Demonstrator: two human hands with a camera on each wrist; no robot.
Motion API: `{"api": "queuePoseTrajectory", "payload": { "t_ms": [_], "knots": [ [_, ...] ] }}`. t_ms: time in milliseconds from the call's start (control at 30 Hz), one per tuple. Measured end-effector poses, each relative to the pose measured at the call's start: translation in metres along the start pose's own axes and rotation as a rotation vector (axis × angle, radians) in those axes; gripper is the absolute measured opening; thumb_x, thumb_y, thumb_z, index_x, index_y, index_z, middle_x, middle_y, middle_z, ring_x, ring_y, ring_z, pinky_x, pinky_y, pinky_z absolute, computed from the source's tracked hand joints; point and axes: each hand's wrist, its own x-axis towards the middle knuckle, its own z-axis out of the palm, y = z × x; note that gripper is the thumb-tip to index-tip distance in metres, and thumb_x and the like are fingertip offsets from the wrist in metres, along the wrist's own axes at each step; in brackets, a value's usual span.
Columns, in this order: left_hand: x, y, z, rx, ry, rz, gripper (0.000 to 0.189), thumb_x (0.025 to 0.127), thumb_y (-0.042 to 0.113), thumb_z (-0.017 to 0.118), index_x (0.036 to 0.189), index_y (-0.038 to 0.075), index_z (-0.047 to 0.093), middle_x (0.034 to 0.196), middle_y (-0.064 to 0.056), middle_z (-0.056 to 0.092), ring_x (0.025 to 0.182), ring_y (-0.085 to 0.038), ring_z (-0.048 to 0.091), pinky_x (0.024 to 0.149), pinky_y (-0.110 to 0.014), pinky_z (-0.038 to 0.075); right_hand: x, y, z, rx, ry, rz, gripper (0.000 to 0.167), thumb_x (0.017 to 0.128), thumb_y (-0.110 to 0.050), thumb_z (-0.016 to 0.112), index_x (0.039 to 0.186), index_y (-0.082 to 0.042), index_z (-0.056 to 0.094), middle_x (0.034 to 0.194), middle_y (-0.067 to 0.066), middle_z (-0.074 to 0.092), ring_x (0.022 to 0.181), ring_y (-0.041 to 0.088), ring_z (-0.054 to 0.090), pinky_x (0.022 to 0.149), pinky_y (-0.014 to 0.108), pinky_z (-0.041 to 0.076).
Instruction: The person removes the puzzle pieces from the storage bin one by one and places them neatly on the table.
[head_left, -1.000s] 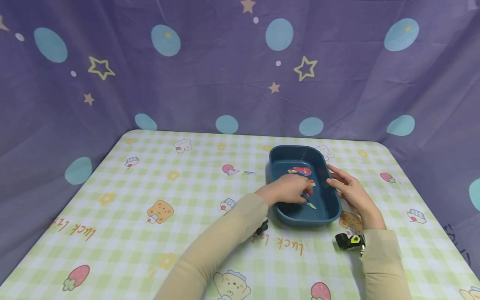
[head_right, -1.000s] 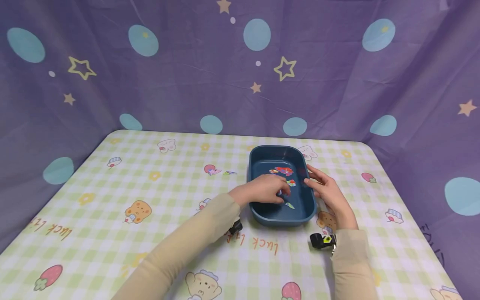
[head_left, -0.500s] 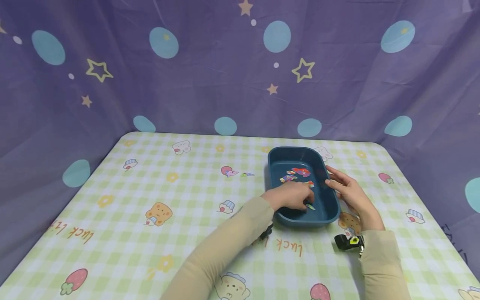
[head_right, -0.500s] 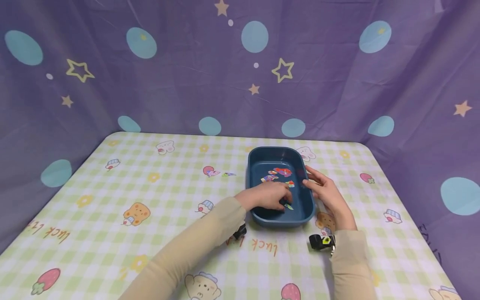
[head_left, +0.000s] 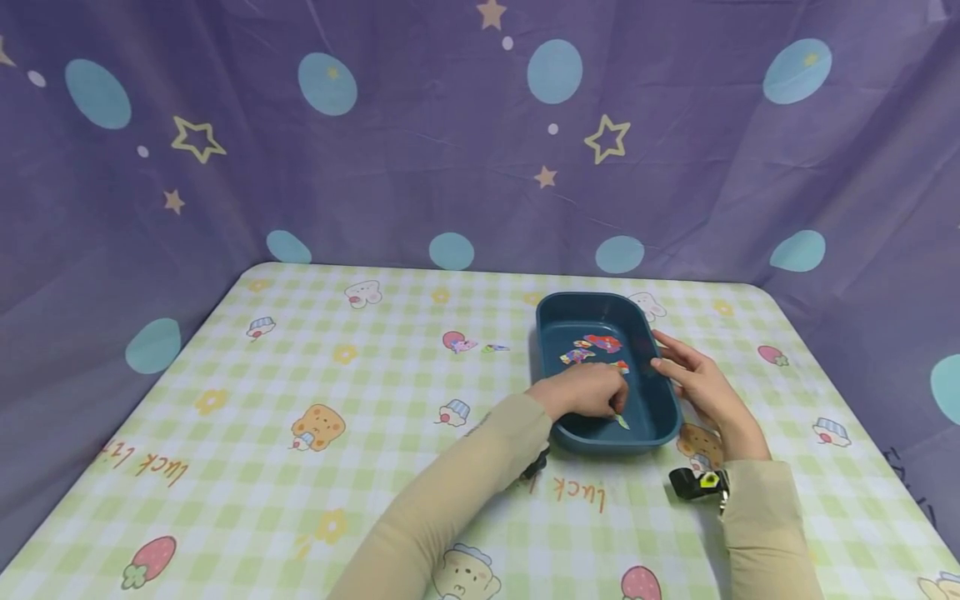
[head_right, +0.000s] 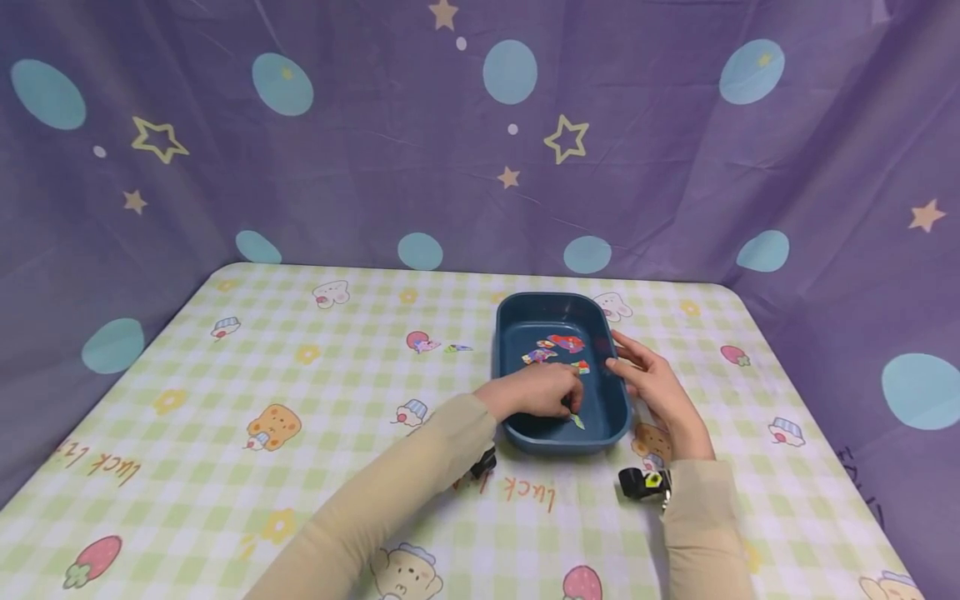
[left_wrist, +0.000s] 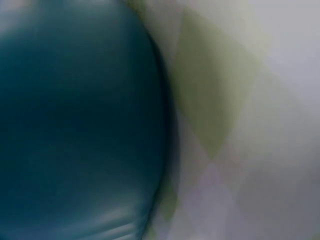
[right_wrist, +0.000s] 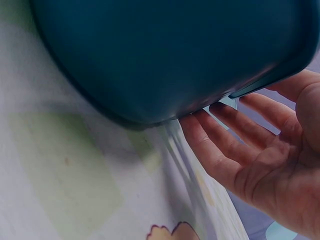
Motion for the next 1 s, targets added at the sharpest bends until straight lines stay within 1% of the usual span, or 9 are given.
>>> {"api": "queuePoseTrajectory", "payload": {
  "t_ms": [67,233,300,433,533,633,733,833,1000],
  "knots": [
    [-0.0007,0.0005,-0.0005,0.008,0.0,0.006,0.006,0.079,0.027,0.07,0.085,0.024,0.067,0.081,0.015,0.059,0.076,-0.001,0.055,0.069,-0.018,0.044,-0.0001,-0.0001,0.0001,0.003,-0.001,0.0,0.063,0.092,-0.032,0.052,0.145,-0.017,0.024,0.14,0.023,0.032,0.098,-0.006,0.049,0.067,0.019,0.046],
    [-0.0023,0.0015,-0.0008,0.03,-0.015,0.041,0.016,0.08,0.027,0.069,0.095,0.027,0.066,0.094,0.013,0.058,0.084,-0.002,0.054,0.075,-0.02,0.044,0.0011,0.0006,-0.0001,0.015,-0.002,0.003,0.063,0.091,-0.032,0.053,0.145,-0.016,0.024,0.138,0.022,0.034,0.099,-0.004,0.05,0.07,0.02,0.048],
    [-0.0022,0.0016,-0.0005,0.033,-0.021,0.056,0.017,0.08,0.028,0.069,0.096,0.029,0.066,0.096,0.013,0.056,0.086,-0.002,0.053,0.077,-0.021,0.043,0.0017,0.0008,-0.0003,0.017,0.0,0.006,0.062,0.091,-0.032,0.053,0.145,-0.016,0.025,0.137,0.021,0.035,0.099,-0.004,0.051,0.071,0.02,0.049],
    [-0.0016,0.0011,0.0,0.031,-0.025,0.07,0.008,0.08,0.029,0.069,0.087,0.028,0.066,0.089,0.015,0.053,0.082,0.0,0.049,0.08,-0.022,0.039,0.0011,-0.0001,-0.0011,0.016,-0.002,0.008,0.062,0.092,-0.032,0.053,0.145,-0.017,0.024,0.138,0.021,0.035,0.099,-0.005,0.05,0.072,0.02,0.049],
    [-0.0011,0.0012,-0.0004,0.02,-0.026,0.072,0.005,0.08,0.029,0.069,0.083,0.027,0.066,0.084,0.015,0.054,0.08,0.001,0.049,0.081,-0.022,0.038,0.0002,-0.0004,-0.0013,0.016,-0.003,0.007,0.062,0.092,-0.032,0.053,0.145,-0.017,0.024,0.138,0.022,0.034,0.098,-0.006,0.05,0.072,0.019,0.048],
    [-0.0004,0.0014,-0.0006,0.01,-0.024,0.063,0.003,0.08,0.026,0.069,0.084,0.026,0.068,0.082,0.016,0.057,0.081,0.001,0.052,0.079,-0.021,0.04,0.0008,0.0007,-0.0012,0.015,0.0,0.009,0.062,0.092,-0.032,0.052,0.145,-0.017,0.025,0.137,0.02,0.035,0.098,-0.006,0.05,0.071,0.019,0.048],
    [-0.0002,0.0006,-0.001,0.013,0.0,0.056,0.004,0.08,0.023,0.068,0.084,0.024,0.069,0.081,0.015,0.059,0.078,0.0,0.054,0.074,-0.018,0.043,0.0013,0.0014,-0.0009,0.014,0.004,0.014,0.062,0.091,-0.032,0.053,0.145,-0.018,0.025,0.137,0.018,0.036,0.098,-0.006,0.05,0.07,0.019,0.048],
    [-0.0004,-0.0004,-0.0015,0.008,0.031,0.044,0.005,0.08,0.02,0.067,0.085,0.022,0.068,0.08,0.013,0.06,0.074,-0.001,0.055,0.067,-0.016,0.043,0.0018,0.0018,-0.0004,0.009,0.007,0.02,0.062,0.091,-0.033,0.053,0.145,-0.018,0.025,0.138,0.019,0.035,0.099,-0.005,0.049,0.068,0.018,0.047],
    [-0.0033,-0.0006,-0.0042,-0.036,0.052,0.034,0.007,0.082,0.017,0.065,0.088,0.02,0.067,0.08,0.012,0.061,0.072,0.0,0.054,0.065,-0.014,0.042,0.002,0.0016,0.0,0.001,0.003,0.022,0.061,0.092,-0.032,0.052,0.145,-0.019,0.024,0.14,0.022,0.033,0.1,-0.005,0.048,0.071,0.018,0.046]
  ]
}}
